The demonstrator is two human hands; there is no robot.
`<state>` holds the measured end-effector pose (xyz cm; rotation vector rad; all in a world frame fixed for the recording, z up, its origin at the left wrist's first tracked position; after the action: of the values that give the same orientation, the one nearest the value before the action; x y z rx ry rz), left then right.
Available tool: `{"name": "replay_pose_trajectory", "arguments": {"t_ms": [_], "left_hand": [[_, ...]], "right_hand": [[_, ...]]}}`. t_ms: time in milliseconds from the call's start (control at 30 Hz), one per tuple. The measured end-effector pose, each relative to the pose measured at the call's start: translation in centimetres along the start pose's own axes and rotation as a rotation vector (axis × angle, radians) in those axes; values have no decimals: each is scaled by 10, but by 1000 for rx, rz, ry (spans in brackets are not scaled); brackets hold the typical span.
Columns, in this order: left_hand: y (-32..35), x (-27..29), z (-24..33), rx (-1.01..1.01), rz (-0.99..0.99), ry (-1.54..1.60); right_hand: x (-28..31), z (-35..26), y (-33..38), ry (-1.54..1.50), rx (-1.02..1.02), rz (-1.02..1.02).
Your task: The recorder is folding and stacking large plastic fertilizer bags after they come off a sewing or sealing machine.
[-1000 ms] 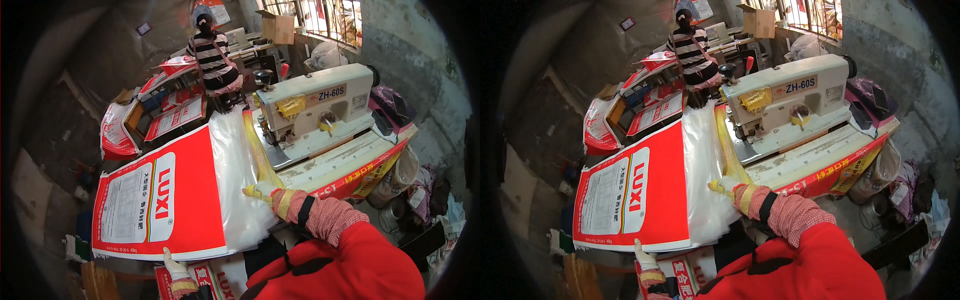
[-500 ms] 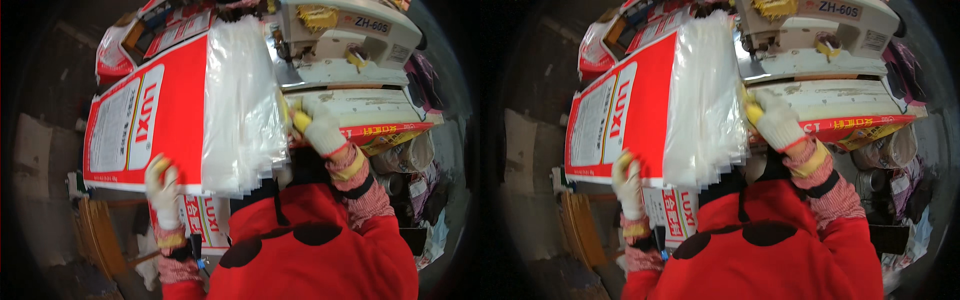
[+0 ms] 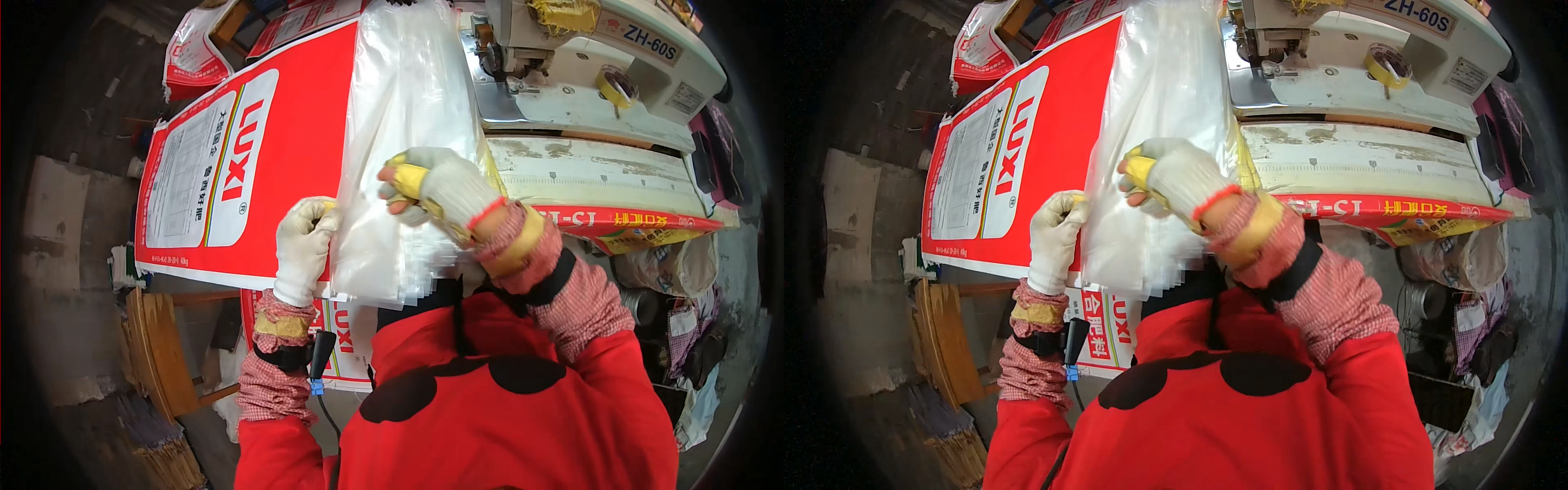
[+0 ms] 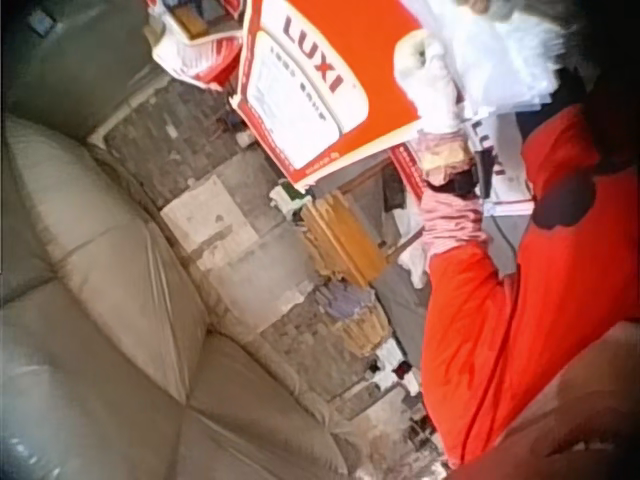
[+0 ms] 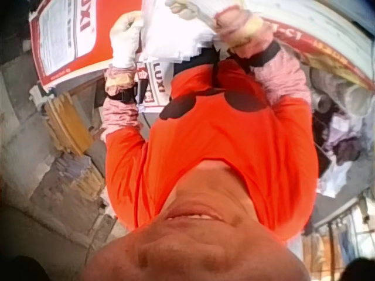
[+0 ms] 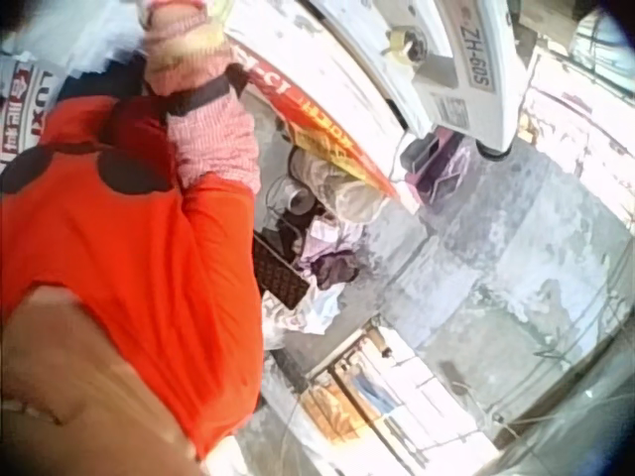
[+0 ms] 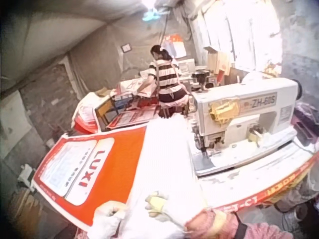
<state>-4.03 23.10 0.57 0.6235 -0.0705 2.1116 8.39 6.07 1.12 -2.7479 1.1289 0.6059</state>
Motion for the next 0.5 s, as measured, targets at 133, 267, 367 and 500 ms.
{"name": "replay_pose_trajectory", "arguments": {"t_ms": [133, 267, 367, 500], "left_hand": [[-3, 1, 4, -241, 34, -266], [-9, 6, 10, 84, -157, 39], [-18, 9, 24, 117, -226, 83], [-15, 29, 23, 152, -278, 94]], "right_hand": [[-14, 10, -30, 787, -26, -256], [-29, 27, -40, 503, -8, -118], [-38, 30, -46, 645, 171, -180], [-54, 24, -50, 712, 120, -199]]}}
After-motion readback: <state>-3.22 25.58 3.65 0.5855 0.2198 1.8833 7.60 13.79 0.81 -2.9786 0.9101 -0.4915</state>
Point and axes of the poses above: each hand's wrist, its own y-axis away from the middle knuckle, its own x-axis out of the back of the hand, z = x × y, the point moved 1 cm from there along -y, towards the middle knuckle, and after that the axes turned 14 degrees about x, right-handed, at the moved point
